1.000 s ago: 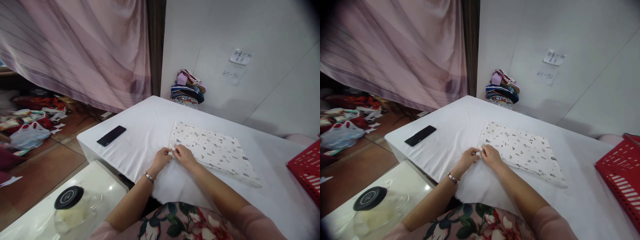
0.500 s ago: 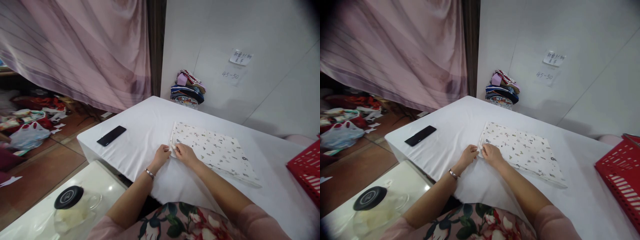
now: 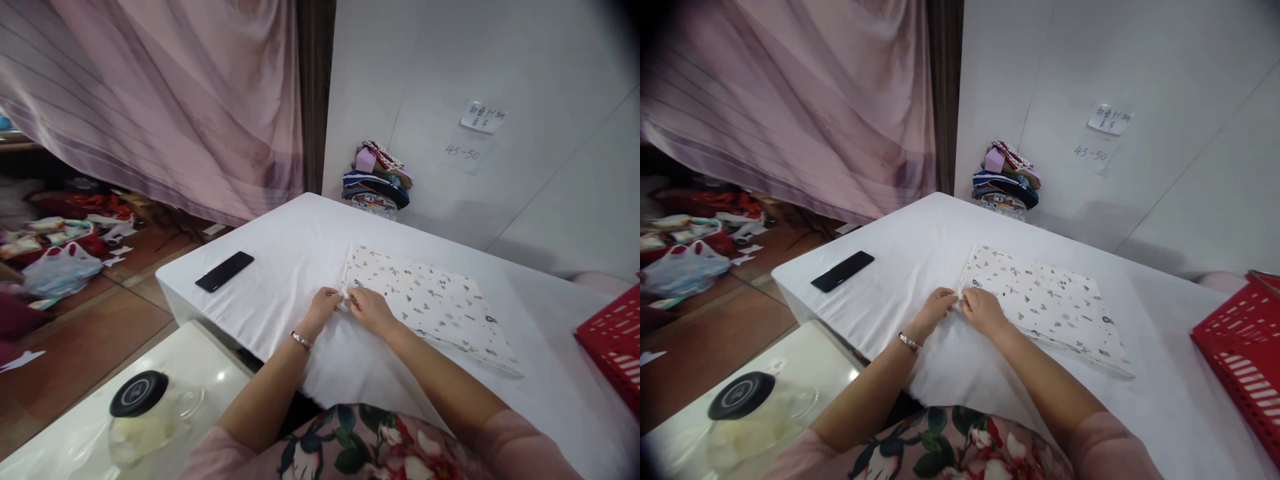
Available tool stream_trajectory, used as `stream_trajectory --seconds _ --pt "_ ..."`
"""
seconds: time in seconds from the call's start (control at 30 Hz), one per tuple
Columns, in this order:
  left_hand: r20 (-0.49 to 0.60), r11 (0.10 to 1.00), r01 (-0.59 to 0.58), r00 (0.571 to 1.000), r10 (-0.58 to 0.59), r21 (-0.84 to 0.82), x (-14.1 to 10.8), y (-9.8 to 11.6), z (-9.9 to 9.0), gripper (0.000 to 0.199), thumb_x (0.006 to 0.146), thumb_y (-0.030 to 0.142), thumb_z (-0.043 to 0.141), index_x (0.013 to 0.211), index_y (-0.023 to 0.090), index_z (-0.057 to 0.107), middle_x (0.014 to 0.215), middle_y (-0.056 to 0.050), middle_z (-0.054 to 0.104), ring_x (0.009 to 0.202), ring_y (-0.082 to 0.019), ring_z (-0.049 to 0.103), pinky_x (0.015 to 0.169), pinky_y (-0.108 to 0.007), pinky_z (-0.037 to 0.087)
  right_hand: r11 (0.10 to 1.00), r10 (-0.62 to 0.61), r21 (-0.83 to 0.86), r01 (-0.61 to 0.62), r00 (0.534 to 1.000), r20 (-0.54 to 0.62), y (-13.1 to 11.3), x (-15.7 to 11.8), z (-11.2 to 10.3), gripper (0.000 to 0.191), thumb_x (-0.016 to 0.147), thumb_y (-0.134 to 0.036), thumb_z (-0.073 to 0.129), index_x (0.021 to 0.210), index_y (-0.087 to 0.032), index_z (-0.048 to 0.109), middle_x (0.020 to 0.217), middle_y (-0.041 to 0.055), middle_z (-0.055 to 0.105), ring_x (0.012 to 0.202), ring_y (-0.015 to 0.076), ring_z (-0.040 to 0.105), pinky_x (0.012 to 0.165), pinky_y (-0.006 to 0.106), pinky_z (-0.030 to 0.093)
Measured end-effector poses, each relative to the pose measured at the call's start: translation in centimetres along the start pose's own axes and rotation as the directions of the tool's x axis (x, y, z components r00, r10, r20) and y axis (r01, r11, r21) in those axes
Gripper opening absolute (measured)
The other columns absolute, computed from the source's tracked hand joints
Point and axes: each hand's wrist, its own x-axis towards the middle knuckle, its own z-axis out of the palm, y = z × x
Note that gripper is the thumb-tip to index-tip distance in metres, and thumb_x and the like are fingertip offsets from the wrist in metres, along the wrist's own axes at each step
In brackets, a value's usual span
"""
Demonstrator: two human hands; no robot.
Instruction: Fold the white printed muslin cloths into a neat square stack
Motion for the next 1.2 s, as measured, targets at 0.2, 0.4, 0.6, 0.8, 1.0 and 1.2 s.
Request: stream_trajectory --seconds 0.2,0.4,0.6,0.8,1.0,1.2 --pt "0.042 0.994 0.028 0.999 -0.024 -0.105 0.1 -0.1 0.3 0.025 0.063 0.020 0.063 0.084 0.016 0.051 0.065 0.003 0.054 0.056 -0.009 0.053 0.054 -0.021 0.043 1.000 0.010 -0.005 -0.009 1.000 0.025 -0.2 -0.2 -0.1 0.007 0.085 -0.018 0.046 0.086 -0.021 0.053 0.081 0.0017 0.059 0.076 0.0153 0.052 0.064 0.025 0.031" --pt "0.174 0.954 0.083 0.984 -0.033 -0.287 -0.4 0.2 -0.1 0.011 0.069 0.020 0.057 0.078 0.016 0.051 0.066 0.001 0.058 0.059 -0.010 0.057 0.061 -0.024 0.049 1.000 0.001 -0.028 0.000 1.000 0.018 -0.6 -0.2 0.4 0.005 0.085 -0.019 0.047 0.085 -0.020 0.052 0.083 0.0028 0.059 0.078 0.0164 0.052 0.065 0.026 0.033" --pt "0.250 0.888 0.140 0.968 -0.029 -0.438 -1.1 -0.2 -1.4 0.023 0.069 0.018 0.061 0.090 0.016 0.051 0.075 -0.004 0.063 0.069 -0.013 0.061 0.069 -0.027 0.050 1.000 -0.015 -0.008 0.015 1.000 0.010 -0.7 -0.6 0.3 0.007 0.083 -0.022 0.052 0.089 -0.020 0.052 0.086 0.0038 0.058 0.083 0.0179 0.051 0.070 0.027 0.036" --pt "0.226 0.885 0.109 0.974 -0.004 -0.453 -1.6 -0.9 -1.3 0.038 0.058 0.009 0.070 0.090 0.016 0.053 0.079 -0.003 0.065 0.071 -0.012 0.060 0.069 -0.025 0.048 0.999 -0.007 0.040 0.007 1.000 0.003 -0.5 -0.8 0.7 0.010 0.085 -0.021 0.049 0.093 -0.019 0.053 0.092 0.0055 0.059 0.087 0.0185 0.052 0.073 0.028 0.038" --pt "0.176 0.910 0.059 0.984 0.016 -0.410 -1.6 -1.3 -0.7 0.021 0.060 0.012 0.069 0.078 0.014 0.059 0.071 -0.001 0.062 0.065 -0.010 0.057 0.065 -0.023 0.046 0.993 0.054 0.110 -0.052 0.998 -0.016 -0.4 -0.8 1.0 0.013 0.084 -0.017 0.047 0.095 -0.019 0.054 0.094 0.0048 0.061 0.088 0.0176 0.054 0.076 0.027 0.039" --pt "0.110 0.945 -0.004 0.993 0.042 -0.327 -1.2 -1.9 -0.3 0.018 0.060 0.015 0.068 0.075 0.015 0.060 0.070 -0.001 0.062 0.066 -0.012 0.058 0.062 -0.024 0.047 0.985 0.104 0.142 -0.102 0.995 -0.006 -0.4 -0.8 1.1 0.013 0.083 -0.016 0.048 0.093 -0.018 0.055 0.088 0.0034 0.061 0.081 0.0161 0.054 0.072 0.026 0.038"
